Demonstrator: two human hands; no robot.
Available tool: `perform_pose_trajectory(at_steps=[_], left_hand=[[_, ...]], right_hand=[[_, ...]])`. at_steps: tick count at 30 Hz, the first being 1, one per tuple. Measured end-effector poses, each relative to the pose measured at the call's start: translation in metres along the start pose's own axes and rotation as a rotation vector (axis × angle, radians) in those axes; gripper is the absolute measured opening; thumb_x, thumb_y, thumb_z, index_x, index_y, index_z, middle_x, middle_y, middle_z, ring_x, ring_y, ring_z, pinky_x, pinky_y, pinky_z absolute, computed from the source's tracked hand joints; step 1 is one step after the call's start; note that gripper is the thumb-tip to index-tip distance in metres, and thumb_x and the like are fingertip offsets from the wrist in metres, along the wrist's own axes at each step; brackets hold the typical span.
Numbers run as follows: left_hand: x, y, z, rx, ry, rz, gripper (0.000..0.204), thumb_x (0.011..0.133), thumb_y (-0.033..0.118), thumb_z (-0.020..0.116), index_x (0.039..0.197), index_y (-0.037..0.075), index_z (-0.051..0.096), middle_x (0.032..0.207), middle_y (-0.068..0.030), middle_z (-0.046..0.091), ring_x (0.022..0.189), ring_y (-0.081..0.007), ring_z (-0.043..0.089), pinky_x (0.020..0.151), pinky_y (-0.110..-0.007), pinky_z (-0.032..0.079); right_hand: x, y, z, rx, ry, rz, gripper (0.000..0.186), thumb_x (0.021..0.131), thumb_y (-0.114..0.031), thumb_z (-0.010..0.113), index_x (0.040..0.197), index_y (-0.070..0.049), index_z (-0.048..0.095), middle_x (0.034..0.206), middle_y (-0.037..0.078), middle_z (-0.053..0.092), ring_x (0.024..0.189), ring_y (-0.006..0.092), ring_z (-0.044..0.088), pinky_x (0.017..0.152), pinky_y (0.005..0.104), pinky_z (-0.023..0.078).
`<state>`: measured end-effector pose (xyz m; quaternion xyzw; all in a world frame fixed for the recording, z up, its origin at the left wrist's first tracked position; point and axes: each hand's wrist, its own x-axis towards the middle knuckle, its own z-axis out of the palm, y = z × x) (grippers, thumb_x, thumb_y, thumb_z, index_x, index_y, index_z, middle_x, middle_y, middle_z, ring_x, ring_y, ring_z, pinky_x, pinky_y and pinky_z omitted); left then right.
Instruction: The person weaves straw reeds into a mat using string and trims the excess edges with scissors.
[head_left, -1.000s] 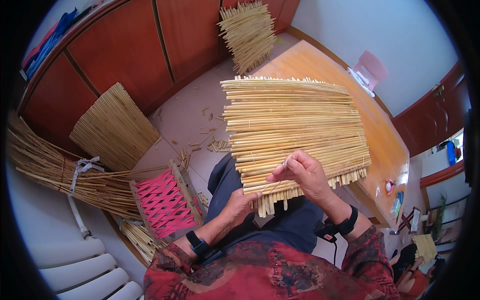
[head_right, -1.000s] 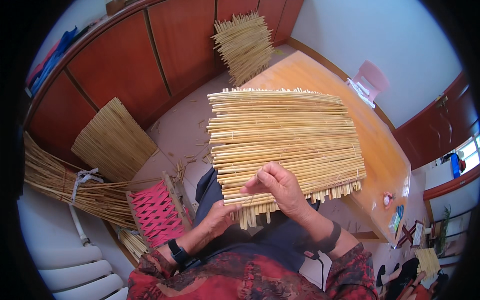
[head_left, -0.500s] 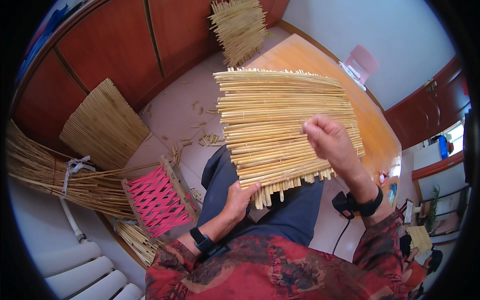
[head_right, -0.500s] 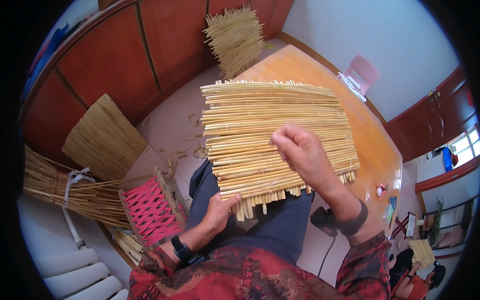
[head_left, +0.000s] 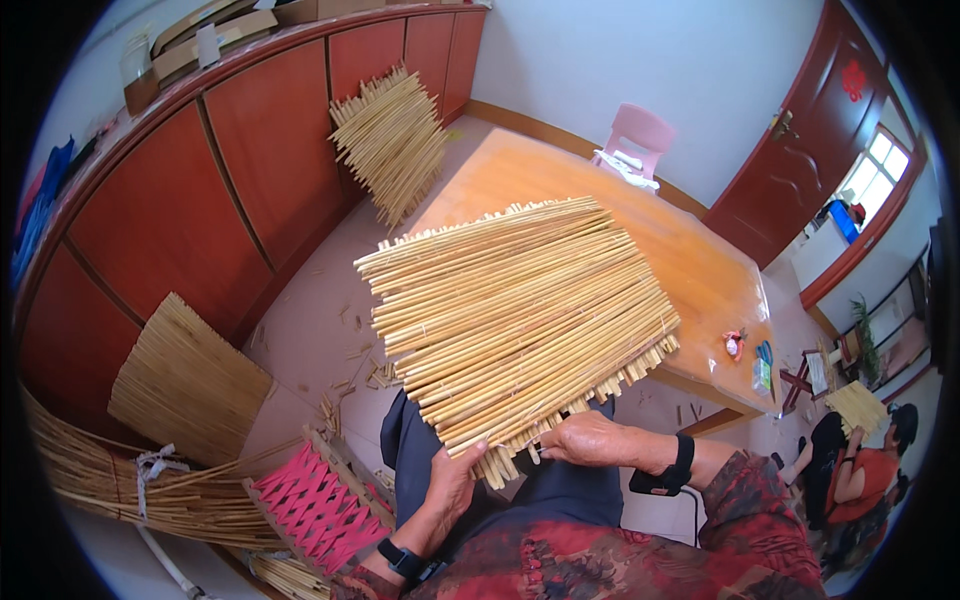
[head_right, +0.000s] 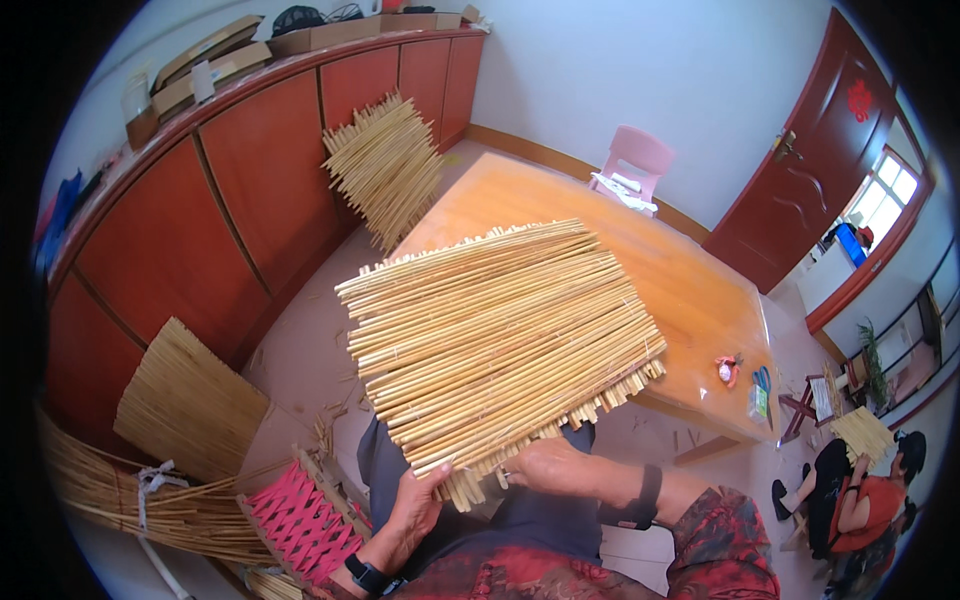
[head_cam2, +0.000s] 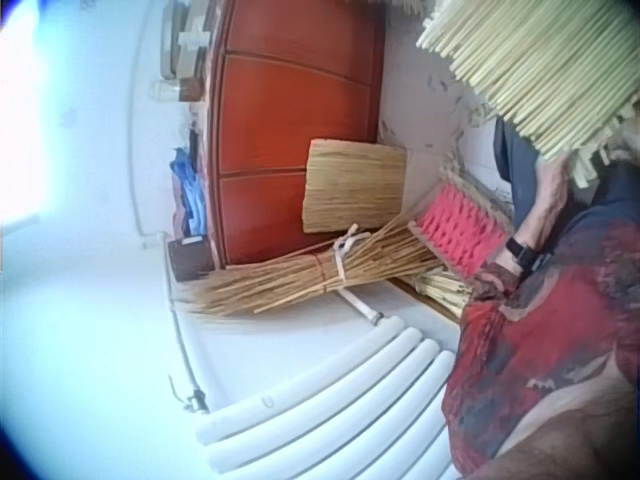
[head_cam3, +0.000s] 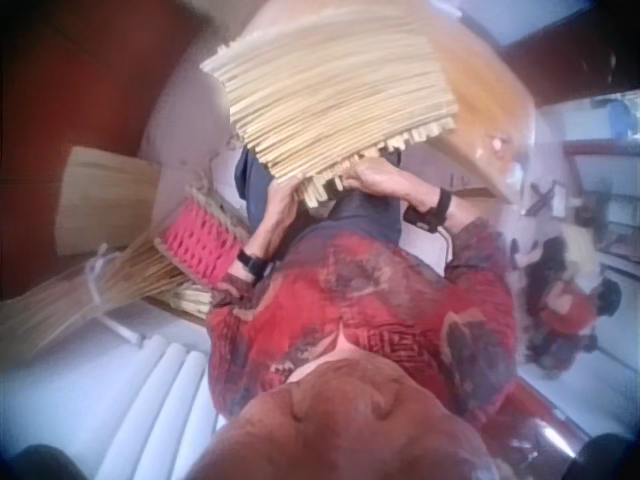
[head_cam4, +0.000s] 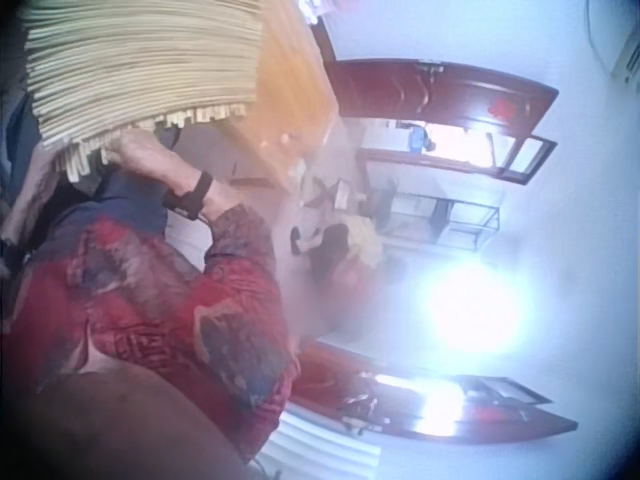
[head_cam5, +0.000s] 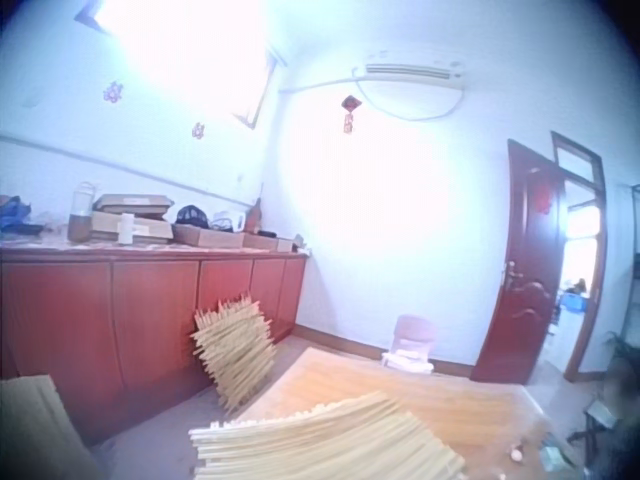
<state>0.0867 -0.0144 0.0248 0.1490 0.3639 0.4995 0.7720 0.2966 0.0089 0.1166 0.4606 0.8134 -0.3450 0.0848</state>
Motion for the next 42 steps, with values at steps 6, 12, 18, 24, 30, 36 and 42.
perform_pose_trajectory(at_steps=[6, 12, 18, 24, 30, 36, 42], left_hand=[[0.006, -0.016, 0.011, 0.052, 0.017, -0.016, 0.037, 0.08, 0.004, 0.06, 0.115, -0.002, 0.049, 0.109, -0.0105, 0.058, 0.099, -0.021, 0.058, 0.087, -0.035, 0.046], [0.017, -0.026, 0.019, 0.038, 0.024, -0.018, 0.037, 0.081, 0.004, 0.059, 0.117, -0.001, 0.049, 0.11, -0.0098, 0.058, 0.099, -0.0196, 0.058, 0.088, -0.033, 0.045], [0.032, -0.037, 0.01, 0.048, 0.0, -0.014, 0.039, 0.082, 0.005, 0.061, 0.118, 0.001, 0.048, 0.111, -0.009, 0.058, 0.1, -0.0188, 0.057, 0.087, -0.033, 0.046], [0.043, -0.049, 0.004, 0.0, -0.042, -0.082, 0.042, 0.081, 0.006, 0.062, 0.12, 0.001, 0.047, 0.115, -0.0088, 0.056, 0.106, -0.018, 0.053, 0.093, -0.032, 0.041], [0.042, -0.043, 0.0, 0.035, -0.062, -0.089, 0.041, 0.082, 0.006, 0.062, 0.12, 0.001, 0.047, 0.115, -0.0086, 0.056, 0.104, -0.0183, 0.054, 0.09, -0.033, 0.044], [0.042, -0.046, 0.008, 0.047, -0.096, -0.143, 0.042, 0.081, 0.008, 0.063, 0.12, 0.002, 0.047, 0.114, -0.0075, 0.056, 0.104, -0.0187, 0.054, 0.09, -0.033, 0.044], [0.047, -0.064, 0.013, 0.112, -0.097, -0.044, 0.04, 0.081, 0.005, 0.06, 0.118, -0.002, 0.047, 0.111, -0.0091, 0.056, 0.101, -0.0198, 0.055, 0.088, -0.034, 0.044]], right_hand=[[-0.014, 0.011, 0.016, 0.296, 0.356, -0.244, 0.024, 0.086, -0.027, 0.052, 0.084, -0.003, 0.057, 0.071, 0.014, 0.056, 0.064, 0.0314, 0.055, 0.063, 0.0374, 0.046], [-0.032, 0.044, -0.013, 0.996, 0.138, 0.142, 0.026, 0.091, -0.027, 0.05, 0.091, -0.004, 0.061, 0.07, -0.001, 0.058, 0.058, 0.0046, 0.052, 0.052, 0.0182, 0.043], [-0.051, 0.078, 0.024, 0.647, 0.138, 0.157, 0.027, 0.088, -0.028, 0.055, 0.097, -0.003, 0.061, 0.073, 0.005, 0.062, 0.066, 0.0129, 0.061, 0.061, 0.0266, 0.049], [-0.038, 0.077, 0.043, 0.34, 0.342, 0.122, 0.019, 0.084, -0.02, 0.057, 0.093, -0.004, 0.061, 0.08, 0.012, 0.062, 0.074, 0.0267, 0.06, 0.068, 0.0335, 0.048], [-0.004, 0.034, 0.05, 0.127, 0.707, -0.015, 0.014, 0.077, -0.016, 0.062, 0.086, -0.005, 0.06, 0.082, 0.01, 0.056, 0.078, 0.0272, 0.057, 0.067, 0.035, 0.047], [0.026, 0.039, 0.066, -0.075, 0.762, -0.031, 0.014, 0.071, -0.015, 0.065, 0.08, -0.006, 0.058, 0.083, 0.011, 0.055, 0.076, 0.0292, 0.055, 0.066, 0.0369, 0.046], [-0.002, 0.05, 0.06, 0.612, 0.357, -0.058, 0.018, 0.075, -0.02, 0.059, 0.071, -0.003, 0.054, 0.069, 0.011, 0.055, 0.069, 0.0288, 0.056, 0.064, 0.04, 0.045]])
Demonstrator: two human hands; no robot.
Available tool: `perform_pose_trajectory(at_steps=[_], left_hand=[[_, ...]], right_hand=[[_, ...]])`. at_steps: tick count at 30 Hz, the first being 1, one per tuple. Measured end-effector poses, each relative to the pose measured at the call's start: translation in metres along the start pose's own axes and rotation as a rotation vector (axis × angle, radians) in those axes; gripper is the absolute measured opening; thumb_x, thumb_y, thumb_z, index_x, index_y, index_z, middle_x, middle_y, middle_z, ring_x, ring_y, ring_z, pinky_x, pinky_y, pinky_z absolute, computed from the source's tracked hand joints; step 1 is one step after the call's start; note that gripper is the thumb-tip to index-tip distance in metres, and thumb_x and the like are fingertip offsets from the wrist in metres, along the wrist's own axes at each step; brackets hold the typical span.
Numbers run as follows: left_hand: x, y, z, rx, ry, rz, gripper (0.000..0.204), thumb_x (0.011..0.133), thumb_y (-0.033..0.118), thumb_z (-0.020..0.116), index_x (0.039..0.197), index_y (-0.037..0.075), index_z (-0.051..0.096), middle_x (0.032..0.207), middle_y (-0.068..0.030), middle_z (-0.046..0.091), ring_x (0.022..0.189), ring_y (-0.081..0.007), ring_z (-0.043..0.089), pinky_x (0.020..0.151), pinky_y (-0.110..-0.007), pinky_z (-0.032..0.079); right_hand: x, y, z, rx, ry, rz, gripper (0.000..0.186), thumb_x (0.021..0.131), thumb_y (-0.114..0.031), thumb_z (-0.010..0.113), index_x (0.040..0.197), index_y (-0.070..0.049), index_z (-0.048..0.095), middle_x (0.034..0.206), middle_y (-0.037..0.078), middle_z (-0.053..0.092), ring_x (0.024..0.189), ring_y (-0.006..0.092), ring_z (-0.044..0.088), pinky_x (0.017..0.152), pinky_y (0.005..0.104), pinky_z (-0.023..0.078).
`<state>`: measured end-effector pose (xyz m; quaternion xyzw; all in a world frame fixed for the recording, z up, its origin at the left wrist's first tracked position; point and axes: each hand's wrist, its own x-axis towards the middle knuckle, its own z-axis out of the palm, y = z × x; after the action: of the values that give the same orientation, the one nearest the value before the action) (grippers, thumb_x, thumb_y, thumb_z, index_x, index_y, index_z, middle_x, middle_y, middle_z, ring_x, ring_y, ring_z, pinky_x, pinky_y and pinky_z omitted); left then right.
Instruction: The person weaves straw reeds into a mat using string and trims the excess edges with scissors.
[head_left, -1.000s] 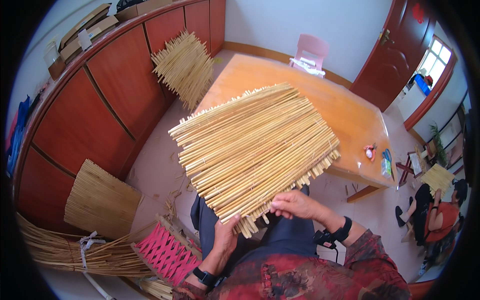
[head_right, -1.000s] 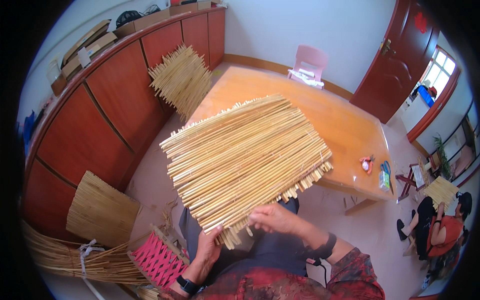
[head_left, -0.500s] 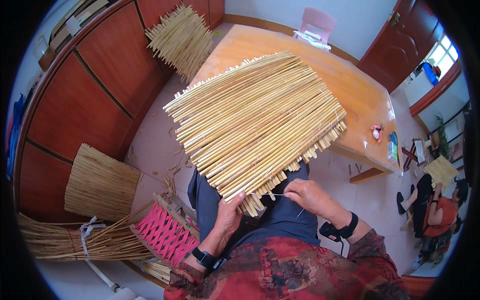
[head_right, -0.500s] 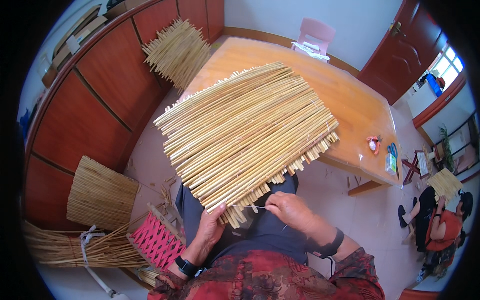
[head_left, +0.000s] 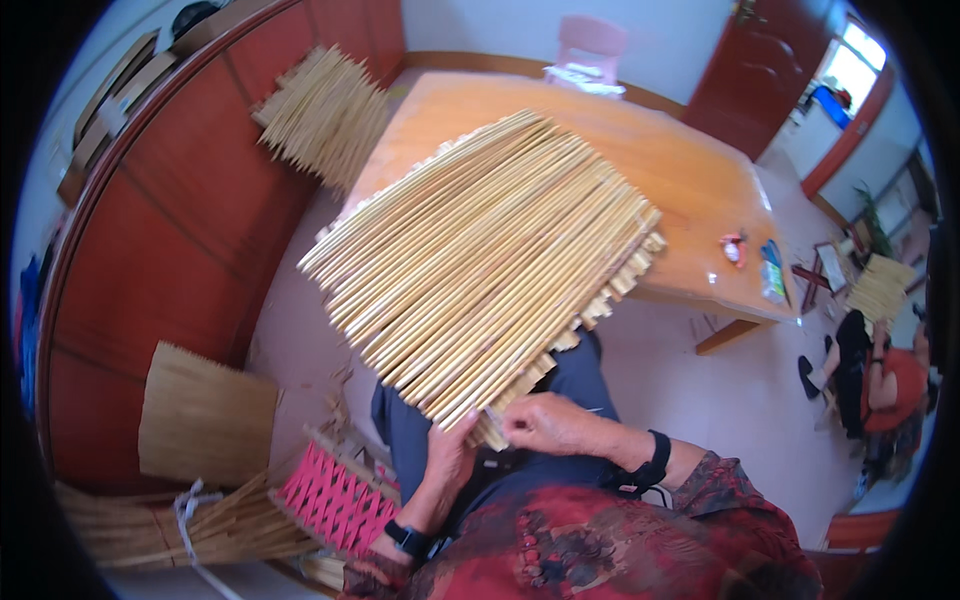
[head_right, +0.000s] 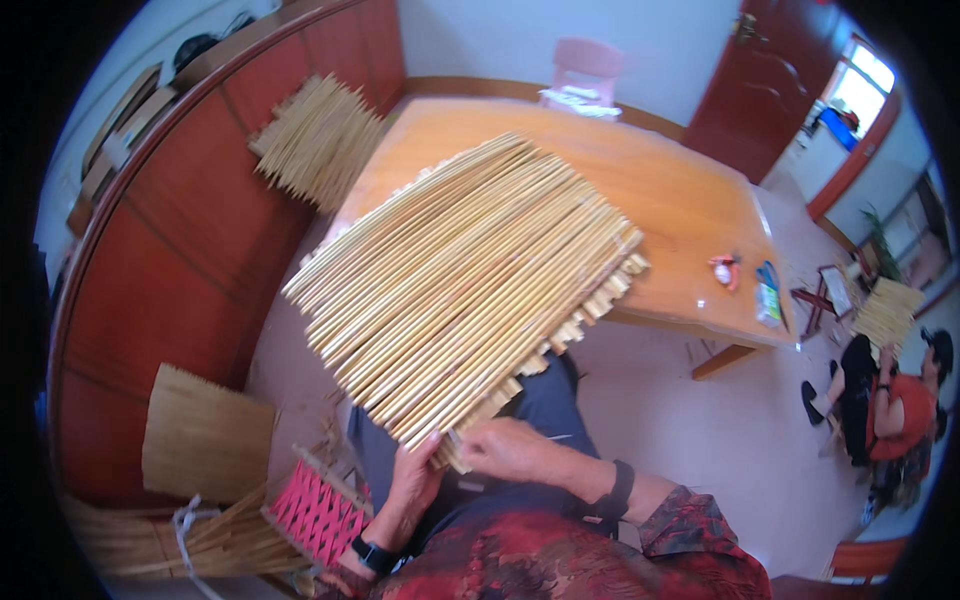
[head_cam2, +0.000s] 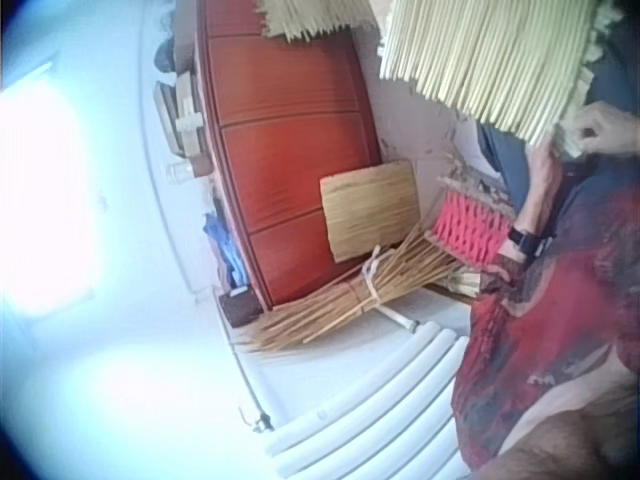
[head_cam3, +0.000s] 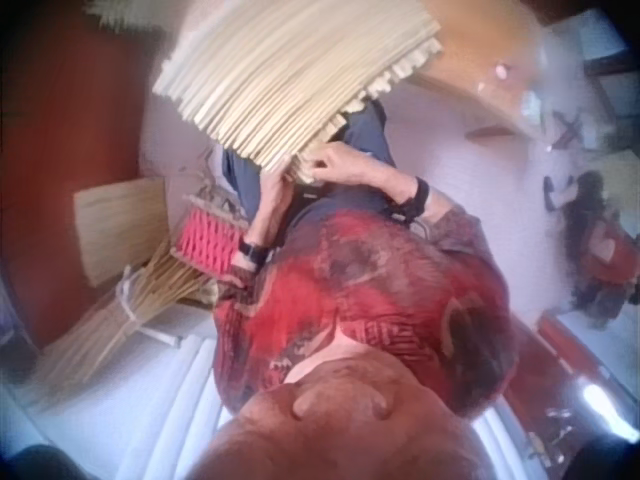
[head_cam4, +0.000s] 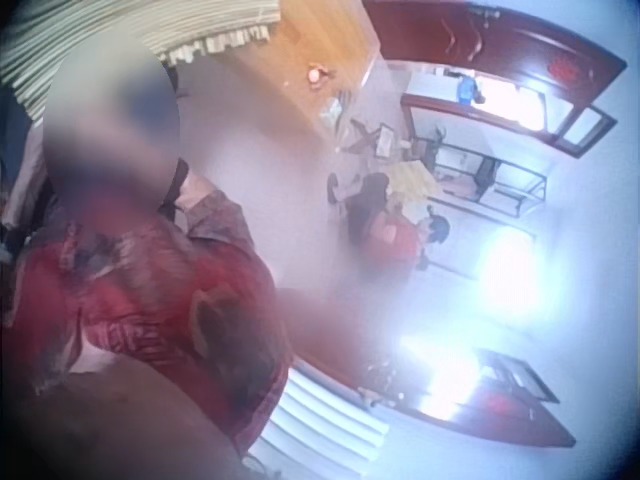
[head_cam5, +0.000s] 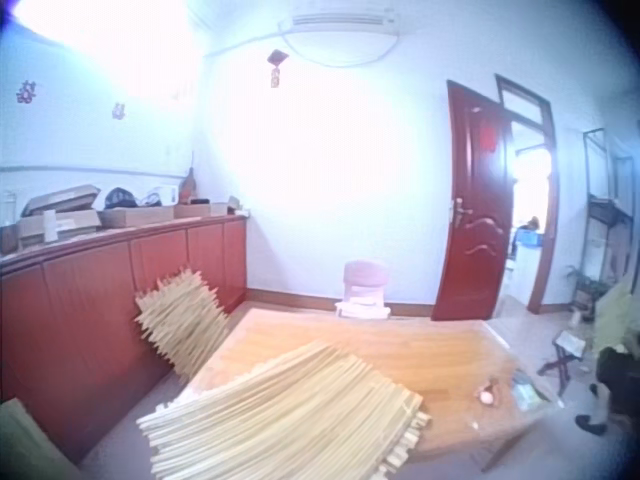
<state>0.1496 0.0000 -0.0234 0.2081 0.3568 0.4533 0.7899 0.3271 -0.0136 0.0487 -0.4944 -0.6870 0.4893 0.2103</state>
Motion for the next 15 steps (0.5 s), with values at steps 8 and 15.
perform_pose_trajectory(at_steps=[8, 15], left_hand=[[0.001, -0.011, -0.003, 0.039, 0.03, -0.027, 0.036, 0.082, 0.007, 0.06, 0.115, -0.004, 0.049, 0.105, -0.0104, 0.059, 0.092, -0.0197, 0.06, 0.08, -0.032, 0.049], [0.001, -0.02, 0.003, 0.018, 0.016, 0.069, 0.032, 0.083, 0.01, 0.06, 0.111, -0.001, 0.052, 0.097, -0.0076, 0.06, 0.083, -0.0183, 0.061, 0.074, -0.03, 0.05]], right_hand=[[0.011, -0.016, -0.006, 0.329, -0.057, -0.298, 0.019, 0.086, -0.016, 0.057, 0.078, 0.0, 0.053, 0.082, 0.007, 0.058, 0.079, 0.016, 0.056, 0.072, 0.0283, 0.043], [0.015, -0.009, 0.02, 0.298, 0.031, -0.185, 0.022, 0.084, -0.022, 0.057, 0.082, 0.0, 0.056, 0.076, 0.01, 0.058, 0.074, 0.0193, 0.057, 0.069, 0.0306, 0.044]])
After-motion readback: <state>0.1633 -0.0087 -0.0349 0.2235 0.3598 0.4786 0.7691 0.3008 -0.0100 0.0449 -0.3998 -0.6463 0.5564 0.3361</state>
